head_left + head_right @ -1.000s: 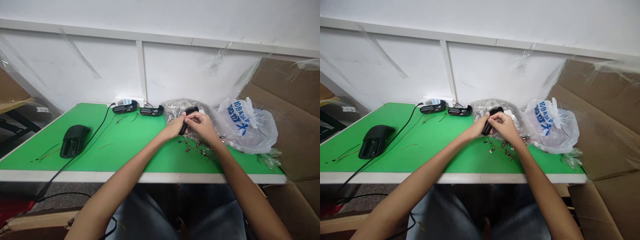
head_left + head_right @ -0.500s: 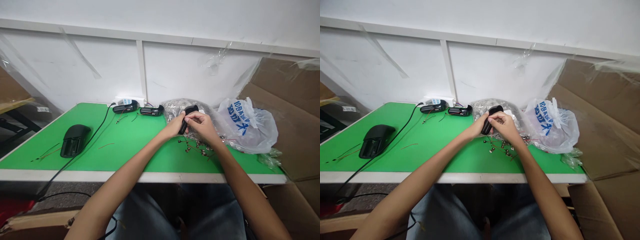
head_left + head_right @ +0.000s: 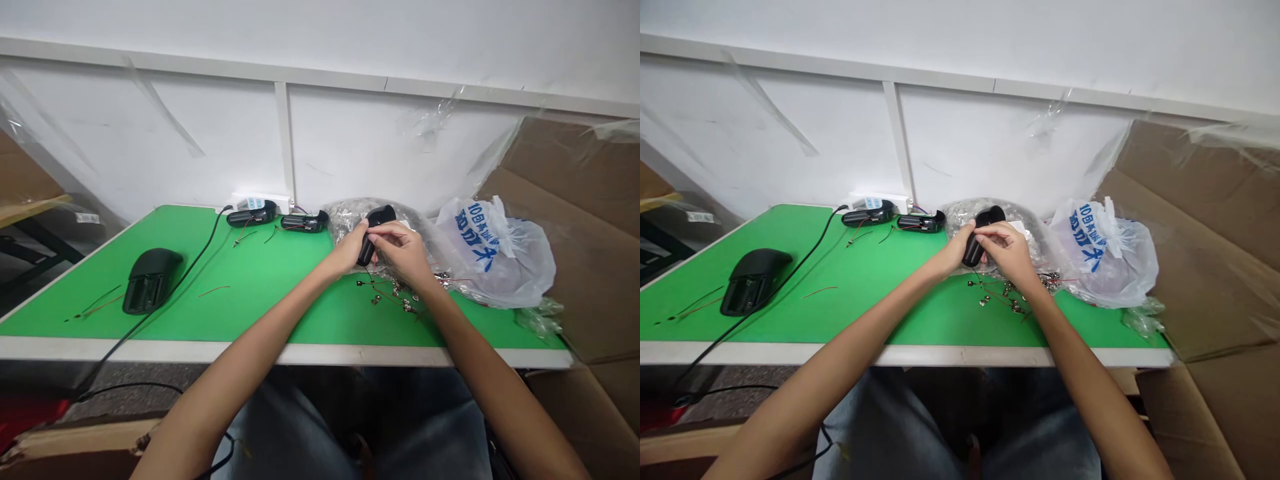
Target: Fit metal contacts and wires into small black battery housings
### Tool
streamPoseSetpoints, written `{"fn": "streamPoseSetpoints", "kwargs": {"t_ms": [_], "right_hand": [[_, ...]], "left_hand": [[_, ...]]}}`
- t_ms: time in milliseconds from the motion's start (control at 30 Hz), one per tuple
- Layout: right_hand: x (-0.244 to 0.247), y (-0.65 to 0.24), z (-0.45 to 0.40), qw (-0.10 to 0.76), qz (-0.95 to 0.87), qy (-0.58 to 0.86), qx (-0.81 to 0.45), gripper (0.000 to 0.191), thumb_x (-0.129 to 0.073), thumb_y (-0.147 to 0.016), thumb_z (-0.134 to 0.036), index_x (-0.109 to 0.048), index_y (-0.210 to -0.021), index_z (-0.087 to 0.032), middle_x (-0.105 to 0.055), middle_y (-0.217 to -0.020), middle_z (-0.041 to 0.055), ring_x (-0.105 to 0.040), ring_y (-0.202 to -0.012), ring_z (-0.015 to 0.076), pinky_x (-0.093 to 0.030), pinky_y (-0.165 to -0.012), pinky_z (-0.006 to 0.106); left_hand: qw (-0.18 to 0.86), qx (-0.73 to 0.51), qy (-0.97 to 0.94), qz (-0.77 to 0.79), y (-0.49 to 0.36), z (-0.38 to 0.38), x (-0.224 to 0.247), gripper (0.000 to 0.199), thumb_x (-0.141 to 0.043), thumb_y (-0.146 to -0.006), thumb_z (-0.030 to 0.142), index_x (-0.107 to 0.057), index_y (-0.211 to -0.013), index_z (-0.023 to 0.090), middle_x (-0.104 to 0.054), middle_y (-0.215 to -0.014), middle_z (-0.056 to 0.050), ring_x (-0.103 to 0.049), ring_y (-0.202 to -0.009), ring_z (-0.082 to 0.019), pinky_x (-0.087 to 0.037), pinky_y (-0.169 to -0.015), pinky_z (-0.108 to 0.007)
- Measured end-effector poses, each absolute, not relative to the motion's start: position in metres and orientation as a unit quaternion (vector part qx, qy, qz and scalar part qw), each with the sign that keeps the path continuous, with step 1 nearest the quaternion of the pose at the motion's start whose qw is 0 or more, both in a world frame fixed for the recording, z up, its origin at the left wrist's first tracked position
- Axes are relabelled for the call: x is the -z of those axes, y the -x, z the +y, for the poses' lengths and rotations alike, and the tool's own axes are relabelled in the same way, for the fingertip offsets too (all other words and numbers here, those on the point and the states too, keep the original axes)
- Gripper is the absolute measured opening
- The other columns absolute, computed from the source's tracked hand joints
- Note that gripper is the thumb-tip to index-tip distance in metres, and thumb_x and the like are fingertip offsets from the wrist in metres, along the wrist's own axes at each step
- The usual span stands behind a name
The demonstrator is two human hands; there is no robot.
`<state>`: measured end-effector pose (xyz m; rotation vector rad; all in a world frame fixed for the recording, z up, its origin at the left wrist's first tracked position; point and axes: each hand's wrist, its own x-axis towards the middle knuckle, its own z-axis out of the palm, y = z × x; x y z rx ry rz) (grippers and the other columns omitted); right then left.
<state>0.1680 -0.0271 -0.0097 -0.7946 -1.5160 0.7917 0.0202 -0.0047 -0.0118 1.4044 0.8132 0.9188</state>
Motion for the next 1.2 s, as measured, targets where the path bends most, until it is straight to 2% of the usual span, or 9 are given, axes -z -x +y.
{"fn": "streamPoseSetpoints", "kwargs": {"t_ms": [100, 167, 300, 433, 533, 700, 800, 933, 1200], "right_hand": [[0.01, -0.167, -0.026, 0.585, -0.633, 0.343, -0.373, 0.025, -0.086, -0.08, -0.045, -0.076, -0.092, -0.026, -0.069, -0.075, -0.0008, -0.062, -0.051, 0.0151, -0.057, -0.049, 0.033], [0.011, -0.167, -0.026, 0.586, -0.625, 0.347, -0.383, 0.024, -0.087, -0.079, -0.043, -0.075, -0.091, -0.025, -0.069, -0.069, -0.0019, -0.063, -0.049, 0.0157, -0.056, -0.048, 0.032], [0.011, -0.168, -0.027, 0.59, -0.615, 0.354, -0.385, 0.024, -0.087, -0.078, -0.042, -0.079, -0.091, -0.023, -0.072, -0.069, -0.0009, -0.063, -0.049, 0.0157, -0.055, -0.047, 0.032], [0.008, -0.169, -0.029, 0.584, -0.625, 0.368, -0.364, 0.027, -0.084, -0.08, -0.045, -0.081, -0.095, -0.023, -0.076, -0.075, 0.0005, -0.065, -0.054, 0.0154, -0.057, -0.054, 0.033], [0.006, -0.169, -0.03, 0.573, -0.636, 0.371, -0.361, 0.029, -0.081, -0.083, -0.048, -0.08, -0.098, -0.023, -0.075, -0.075, 0.0004, -0.065, -0.056, 0.0156, -0.058, -0.057, 0.034], [0.007, -0.167, -0.029, 0.587, -0.62, 0.374, -0.362, 0.034, -0.084, -0.078, -0.051, -0.072, -0.096, -0.024, -0.073, -0.074, -0.0003, -0.065, -0.055, 0.0166, -0.058, -0.054, 0.033], [0.008, -0.168, -0.028, 0.589, -0.635, 0.382, -0.323, 0.029, -0.081, -0.081, -0.048, -0.073, -0.094, -0.023, -0.074, -0.078, 0.0013, -0.067, -0.059, 0.0168, -0.059, -0.06, 0.034], [0.006, -0.17, -0.028, 0.584, -0.659, 0.401, -0.253, 0.024, -0.078, -0.085, -0.045, -0.075, -0.091, -0.021, -0.076, -0.089, 0.0045, -0.07, -0.07, 0.0177, -0.06, -0.071, 0.034], [0.003, -0.168, -0.032, 0.564, -0.673, 0.398, -0.265, 0.027, -0.074, -0.089, -0.05, -0.071, -0.093, -0.023, -0.071, -0.073, 0.0011, -0.067, -0.058, 0.0183, -0.057, -0.06, 0.035]], "left_hand": [[0.597, -0.397, -0.604, 0.349, -0.02, -0.004, 0.013, 0.082, -0.023, -0.102, 0.074, -0.064, -0.061, 0.017, -0.065, -0.06, -0.008, -0.06, -0.056, -0.015, -0.049, -0.059, -0.027], [0.602, -0.395, -0.597, 0.354, -0.02, -0.003, 0.013, 0.082, -0.022, -0.102, 0.075, -0.064, -0.063, 0.017, -0.066, -0.061, -0.008, -0.06, -0.056, -0.015, -0.049, -0.06, -0.027], [0.612, -0.397, -0.585, 0.355, -0.02, -0.005, 0.01, 0.078, -0.023, -0.103, 0.073, -0.063, -0.065, 0.017, -0.066, -0.062, -0.007, -0.06, -0.056, -0.014, -0.048, -0.06, -0.026], [0.616, -0.406, -0.576, 0.351, -0.019, -0.009, 0.006, 0.075, -0.022, -0.106, 0.066, -0.063, -0.066, 0.017, -0.066, -0.061, -0.007, -0.06, -0.056, -0.015, -0.049, -0.062, -0.027], [0.62, -0.409, -0.567, 0.355, -0.02, -0.01, 0.004, 0.073, -0.021, -0.107, 0.063, -0.062, -0.066, 0.017, -0.065, -0.06, -0.006, -0.059, -0.056, -0.014, -0.048, -0.062, -0.026], [0.628, -0.409, -0.564, 0.346, -0.02, -0.007, 0.004, 0.072, -0.02, -0.107, 0.06, -0.062, -0.067, 0.017, -0.065, -0.059, -0.006, -0.059, -0.053, -0.014, -0.048, -0.059, -0.026], [0.622, -0.413, -0.567, 0.349, -0.019, -0.007, 0.005, 0.072, -0.02, -0.107, 0.058, -0.063, -0.067, 0.017, -0.065, -0.058, -0.006, -0.059, -0.052, -0.014, -0.047, -0.057, -0.026], [0.615, -0.415, -0.574, 0.347, -0.017, -0.005, 0.008, 0.074, -0.021, -0.105, 0.064, -0.064, -0.067, 0.017, -0.064, -0.058, -0.006, -0.058, -0.052, -0.014, -0.046, -0.057, -0.026], [0.572, -0.403, -0.604, 0.381, -0.018, -0.001, 0.015, 0.082, -0.025, -0.095, 0.084, -0.063, -0.064, 0.018, -0.065, -0.063, -0.007, -0.058, -0.057, -0.015, -0.048, -0.059, -0.027]]}}
